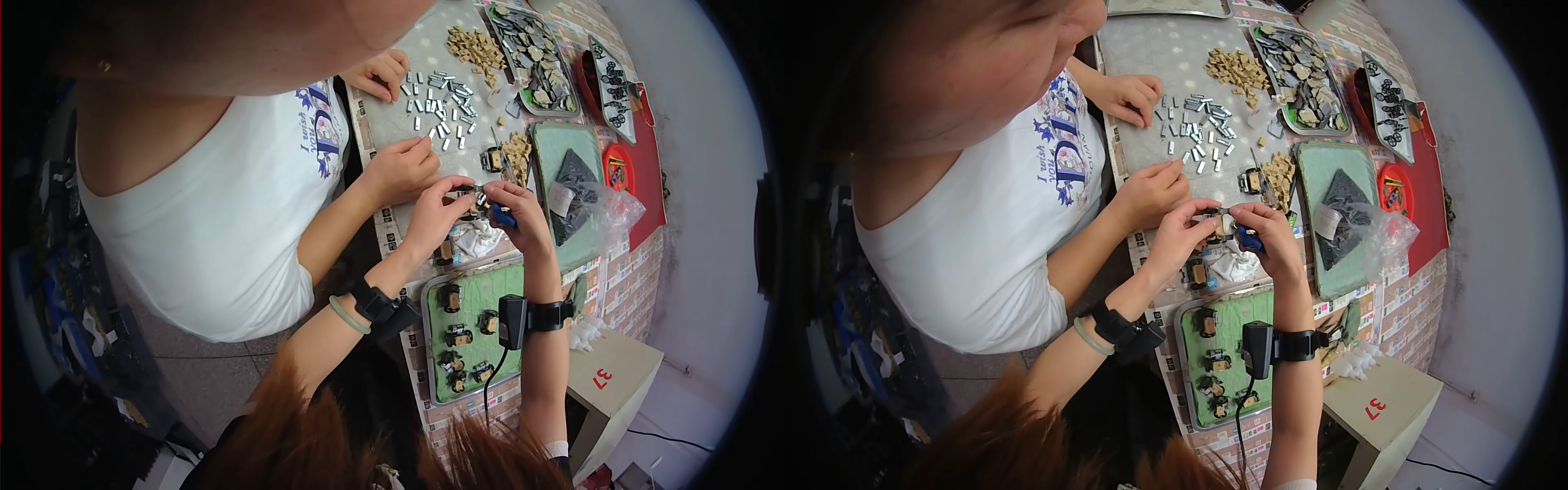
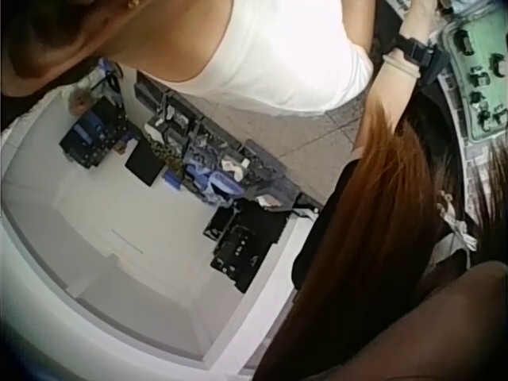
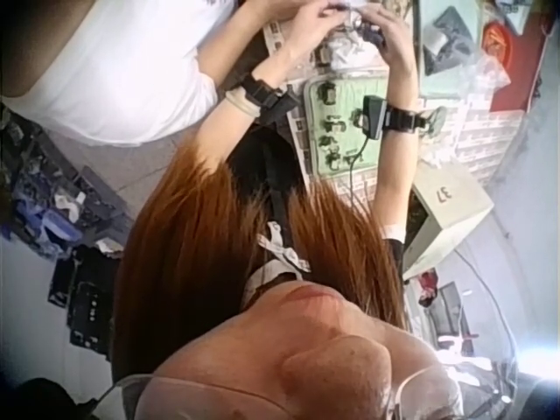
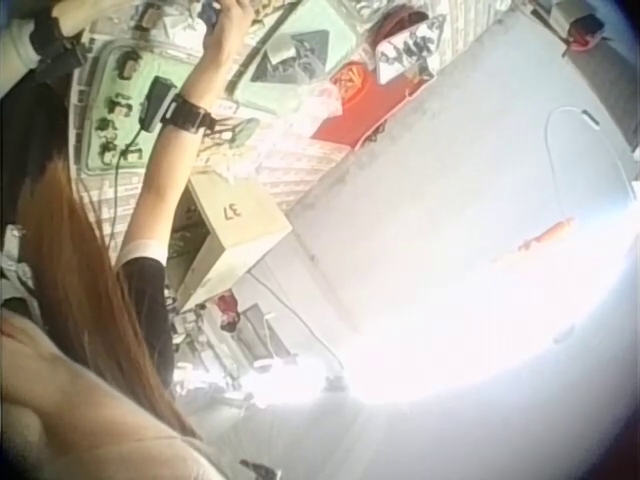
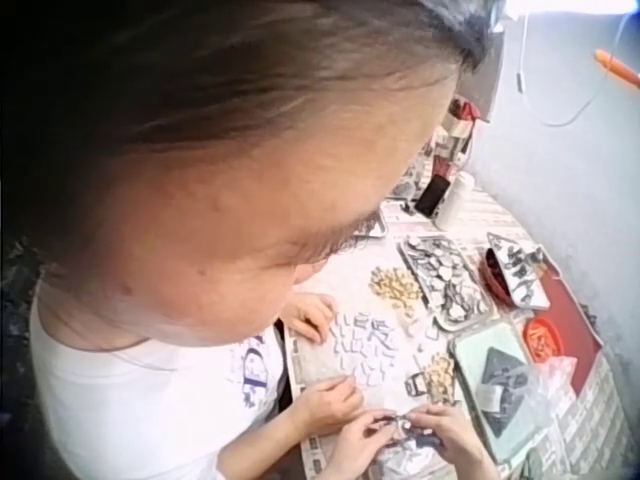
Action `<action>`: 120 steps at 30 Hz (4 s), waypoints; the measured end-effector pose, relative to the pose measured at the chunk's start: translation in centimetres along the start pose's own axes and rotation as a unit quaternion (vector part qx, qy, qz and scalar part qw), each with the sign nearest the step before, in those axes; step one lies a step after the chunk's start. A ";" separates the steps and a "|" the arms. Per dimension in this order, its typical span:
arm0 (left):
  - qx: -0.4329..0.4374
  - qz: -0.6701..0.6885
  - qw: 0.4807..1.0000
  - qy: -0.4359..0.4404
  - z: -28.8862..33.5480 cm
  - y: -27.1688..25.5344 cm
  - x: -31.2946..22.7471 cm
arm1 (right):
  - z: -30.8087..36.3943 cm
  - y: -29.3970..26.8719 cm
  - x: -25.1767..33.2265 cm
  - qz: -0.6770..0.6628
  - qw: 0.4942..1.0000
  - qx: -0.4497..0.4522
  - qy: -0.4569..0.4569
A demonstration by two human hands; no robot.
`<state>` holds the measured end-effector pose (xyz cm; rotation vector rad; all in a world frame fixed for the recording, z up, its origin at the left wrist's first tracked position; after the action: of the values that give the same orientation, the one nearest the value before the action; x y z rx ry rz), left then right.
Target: Assembling small electronic components and placing them on a tray.
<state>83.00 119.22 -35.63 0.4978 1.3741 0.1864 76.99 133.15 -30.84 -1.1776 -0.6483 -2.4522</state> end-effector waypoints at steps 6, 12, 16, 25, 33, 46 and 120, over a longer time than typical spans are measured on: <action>-0.013 -0.022 1.000 0.007 0.0 0.1 -0.5 | 0.1 -0.8 -1.5 -0.304 0.951 0.033 -0.048; -0.018 -0.019 1.000 0.005 -0.2 0.2 -0.2 | 1.3 -0.7 -2.0 -0.182 0.972 -0.039 -0.140; -0.078 -0.128 0.988 0.047 -0.3 0.1 0.0 | 2.6 3.7 1.4 0.449 0.871 -0.121 -0.160; -0.082 -0.101 0.991 0.032 0.6 0.3 0.1 | 2.1 1.8 -0.2 -0.155 0.975 -0.073 -0.144; -0.034 -0.040 0.998 0.031 0.6 1.1 -0.7 | 0.9 -1.2 -3.3 -0.426 0.901 0.012 -0.082; 0.000 -0.011 0.999 0.034 1.0 1.4 -0.5 | 1.1 -1.3 -3.3 -0.298 0.950 -0.051 -0.073; 0.032 0.194 0.980 -0.023 -2.1 -0.7 0.6 | 2.3 1.2 -2.9 0.158 0.960 -0.175 -0.149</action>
<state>81.01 119.34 -36.75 0.8185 1.2305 0.4469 80.76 133.69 -31.53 -1.6627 -0.0780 -2.1883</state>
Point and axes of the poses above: each hand's wrist, its own z-axis away from the middle knuckle, its own y-axis out of the palm, x = y × z, the point moved 1 cm from there along -z, towards the middle knuckle, and after that the axes turned 15 degrees about x, right-handed, at the moved point
